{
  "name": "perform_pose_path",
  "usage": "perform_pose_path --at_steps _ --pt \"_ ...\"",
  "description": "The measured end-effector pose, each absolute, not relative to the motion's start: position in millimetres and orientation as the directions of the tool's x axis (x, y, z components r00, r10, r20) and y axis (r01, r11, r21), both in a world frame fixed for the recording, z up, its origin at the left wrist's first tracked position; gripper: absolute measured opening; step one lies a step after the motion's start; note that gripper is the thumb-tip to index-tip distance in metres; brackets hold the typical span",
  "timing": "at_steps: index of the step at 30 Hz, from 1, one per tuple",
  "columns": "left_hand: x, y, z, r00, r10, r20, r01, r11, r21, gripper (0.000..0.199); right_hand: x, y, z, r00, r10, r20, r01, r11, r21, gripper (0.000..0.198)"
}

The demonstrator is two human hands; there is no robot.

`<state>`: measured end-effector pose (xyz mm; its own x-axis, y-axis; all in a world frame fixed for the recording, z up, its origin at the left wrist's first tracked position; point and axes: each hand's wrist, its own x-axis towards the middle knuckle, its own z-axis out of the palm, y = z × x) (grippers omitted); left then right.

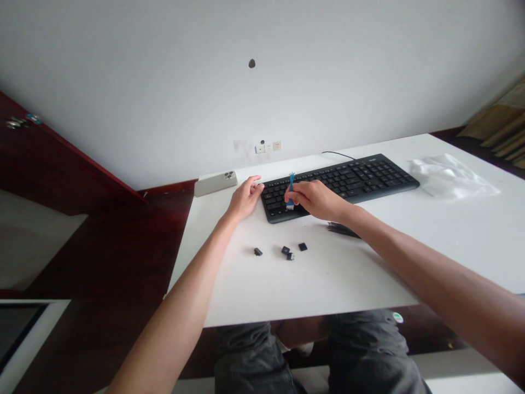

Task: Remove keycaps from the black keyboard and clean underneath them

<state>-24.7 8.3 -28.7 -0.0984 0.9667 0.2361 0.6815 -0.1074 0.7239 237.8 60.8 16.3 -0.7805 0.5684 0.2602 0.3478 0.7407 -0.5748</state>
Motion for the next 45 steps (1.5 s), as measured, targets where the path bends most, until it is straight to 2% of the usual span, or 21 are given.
perform_pose_path --at_steps 8,13,17,35,45 --pt "-24.7 8.2 -28.5 -0.094 0.967 0.235 0.675 -0.112 0.729 0.053 241.0 61.8 17.7 -0.768 0.590 0.248 0.338 0.703 -0.625 0.037" --pt "-24.7 8.4 -29.2 -0.091 0.966 0.244 0.679 -0.119 0.724 0.053 241.1 62.1 18.3 -0.769 0.593 0.237 0.343 0.697 -0.629 0.036" --pt "-24.7 8.0 -28.8 -0.097 0.968 0.231 0.677 -0.106 0.729 0.055 241.2 61.3 20.4 -0.742 0.605 0.289 0.333 0.706 -0.625 0.036" --pt "-23.9 7.0 -26.3 -0.113 0.969 0.220 0.693 -0.082 0.716 0.053 240.7 61.1 18.2 -0.780 0.578 0.239 0.326 0.702 -0.633 0.035" --pt "-25.0 9.6 -31.4 -0.110 0.967 0.229 0.665 -0.099 0.740 0.053 237.5 57.9 15.0 -0.775 0.553 0.306 0.259 0.719 -0.645 0.035"
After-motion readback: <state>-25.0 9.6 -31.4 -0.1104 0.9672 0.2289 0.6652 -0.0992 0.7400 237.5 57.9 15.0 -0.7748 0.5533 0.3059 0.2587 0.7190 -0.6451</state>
